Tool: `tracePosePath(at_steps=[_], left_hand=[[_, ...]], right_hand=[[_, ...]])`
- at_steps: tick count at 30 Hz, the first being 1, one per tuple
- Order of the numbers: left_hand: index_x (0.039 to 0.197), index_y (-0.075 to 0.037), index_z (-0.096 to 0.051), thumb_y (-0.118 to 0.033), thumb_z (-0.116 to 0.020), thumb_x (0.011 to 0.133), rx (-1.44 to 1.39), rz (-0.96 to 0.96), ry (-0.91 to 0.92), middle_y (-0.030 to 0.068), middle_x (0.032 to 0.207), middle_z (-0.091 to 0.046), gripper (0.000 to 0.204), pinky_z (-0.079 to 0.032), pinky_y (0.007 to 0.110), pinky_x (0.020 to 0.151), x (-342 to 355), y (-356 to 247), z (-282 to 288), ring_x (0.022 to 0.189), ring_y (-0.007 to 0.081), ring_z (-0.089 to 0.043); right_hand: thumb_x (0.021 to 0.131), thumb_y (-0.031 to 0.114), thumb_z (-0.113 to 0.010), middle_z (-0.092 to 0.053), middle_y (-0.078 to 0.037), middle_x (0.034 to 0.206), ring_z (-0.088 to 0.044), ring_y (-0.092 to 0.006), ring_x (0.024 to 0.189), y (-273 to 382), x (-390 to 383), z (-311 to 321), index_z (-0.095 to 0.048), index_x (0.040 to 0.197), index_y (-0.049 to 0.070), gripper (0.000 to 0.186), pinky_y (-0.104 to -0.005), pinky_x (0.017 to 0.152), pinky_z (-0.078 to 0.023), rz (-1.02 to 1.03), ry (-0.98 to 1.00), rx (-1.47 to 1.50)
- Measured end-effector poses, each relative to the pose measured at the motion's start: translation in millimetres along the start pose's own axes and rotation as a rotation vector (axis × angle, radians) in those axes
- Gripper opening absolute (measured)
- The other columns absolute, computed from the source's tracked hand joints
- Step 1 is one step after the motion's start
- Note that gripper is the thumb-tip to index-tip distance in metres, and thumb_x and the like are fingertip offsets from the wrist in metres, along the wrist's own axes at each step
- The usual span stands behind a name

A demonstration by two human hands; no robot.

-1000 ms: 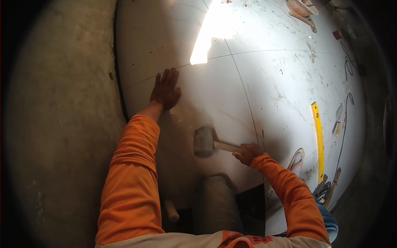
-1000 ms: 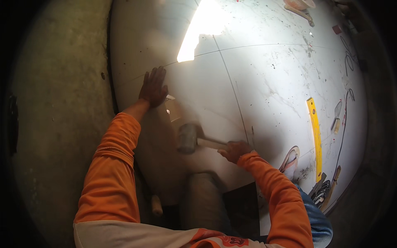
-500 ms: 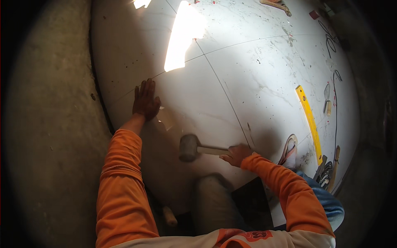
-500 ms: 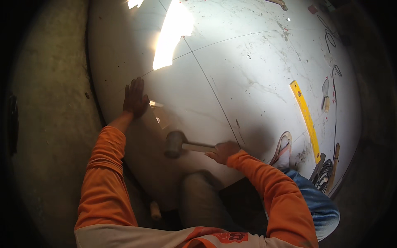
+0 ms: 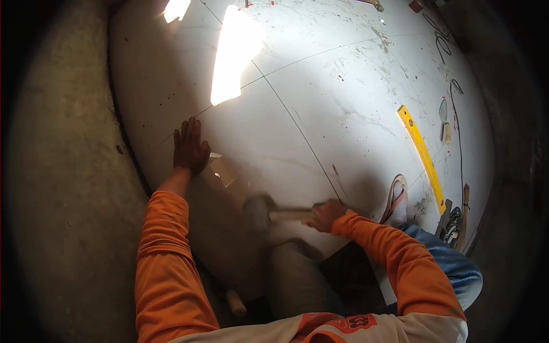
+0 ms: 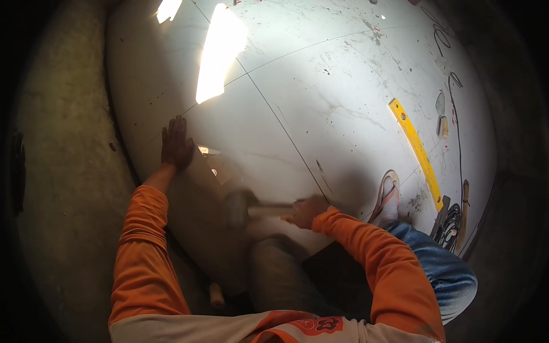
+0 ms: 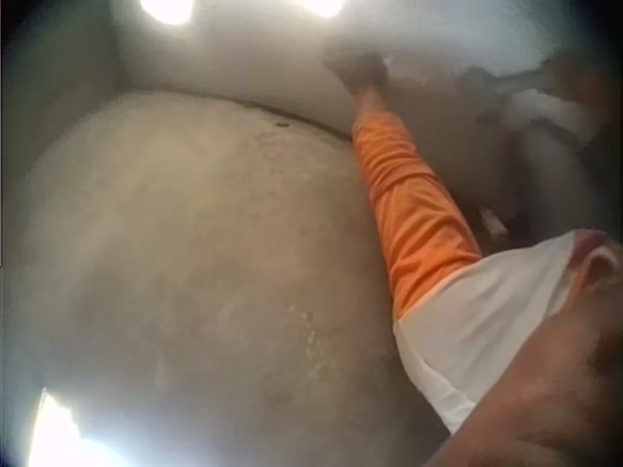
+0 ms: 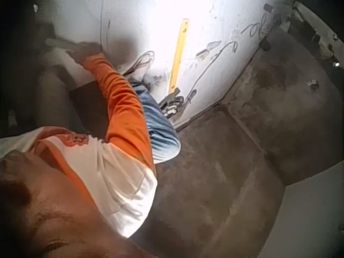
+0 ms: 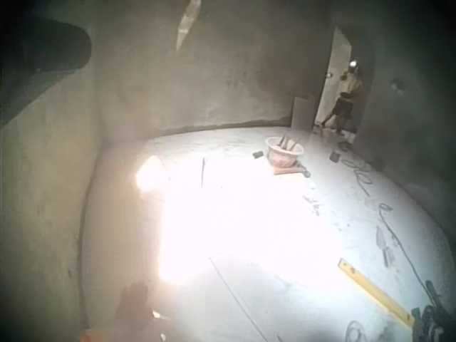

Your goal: The person installs a floor tile by positioning it by hand on a layer of mortar and then tapping it into place using a rubber mallet.

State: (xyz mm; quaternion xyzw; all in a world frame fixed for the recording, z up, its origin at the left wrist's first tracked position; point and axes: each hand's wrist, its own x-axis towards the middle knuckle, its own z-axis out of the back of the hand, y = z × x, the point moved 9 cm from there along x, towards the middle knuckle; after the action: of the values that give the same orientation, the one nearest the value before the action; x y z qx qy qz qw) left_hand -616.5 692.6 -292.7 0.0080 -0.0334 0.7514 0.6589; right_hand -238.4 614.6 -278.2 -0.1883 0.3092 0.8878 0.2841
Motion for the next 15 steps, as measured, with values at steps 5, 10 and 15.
tracePosePath(at_steps=[5, 10, 15], left_hand=[[0.142, -0.006, -0.024, -0.029, -0.043, 0.084, 0.02, -0.025, -0.008, 0.0138, 0.151, -0.02, 0.065, -0.012, 0.053, 0.113, -14, 13, -1, 0.14, 0.0324, -0.018], [0.143, -0.007, -0.022, -0.03, -0.042, 0.085, -0.022, -0.027, -0.052, 0.0141, 0.151, -0.021, 0.066, -0.011, 0.053, 0.114, -3, 10, 4, 0.14, 0.0323, -0.018], [0.145, -0.008, -0.021, -0.031, -0.039, 0.088, 0.016, -0.051, -0.054, 0.0129, 0.152, -0.02, 0.064, -0.012, 0.052, 0.113, -3, 7, -3, 0.141, 0.0315, -0.018]], right_hand=[[0.087, 0.06, -0.047, -0.059, -0.018, 0.061, -0.059, -0.0375, 0.055, 50, -6, 40, -0.058, 0.077, 0.003, 0.059, -0.044, 0.053, -0.048, 0.101, -0.245, 0.285], [0.085, 0.061, -0.049, -0.059, -0.017, 0.062, -0.059, -0.0378, 0.057, 11, 5, 18, -0.056, 0.077, 0.004, 0.058, -0.0446, 0.056, -0.048, -0.106, -0.032, 0.112], [0.084, 0.059, -0.053, -0.058, -0.017, 0.061, -0.06, -0.0367, 0.058, 8, -8, 33, -0.059, 0.076, 0.003, 0.057, -0.0435, 0.057, -0.048, -0.04, -0.163, 0.316]])
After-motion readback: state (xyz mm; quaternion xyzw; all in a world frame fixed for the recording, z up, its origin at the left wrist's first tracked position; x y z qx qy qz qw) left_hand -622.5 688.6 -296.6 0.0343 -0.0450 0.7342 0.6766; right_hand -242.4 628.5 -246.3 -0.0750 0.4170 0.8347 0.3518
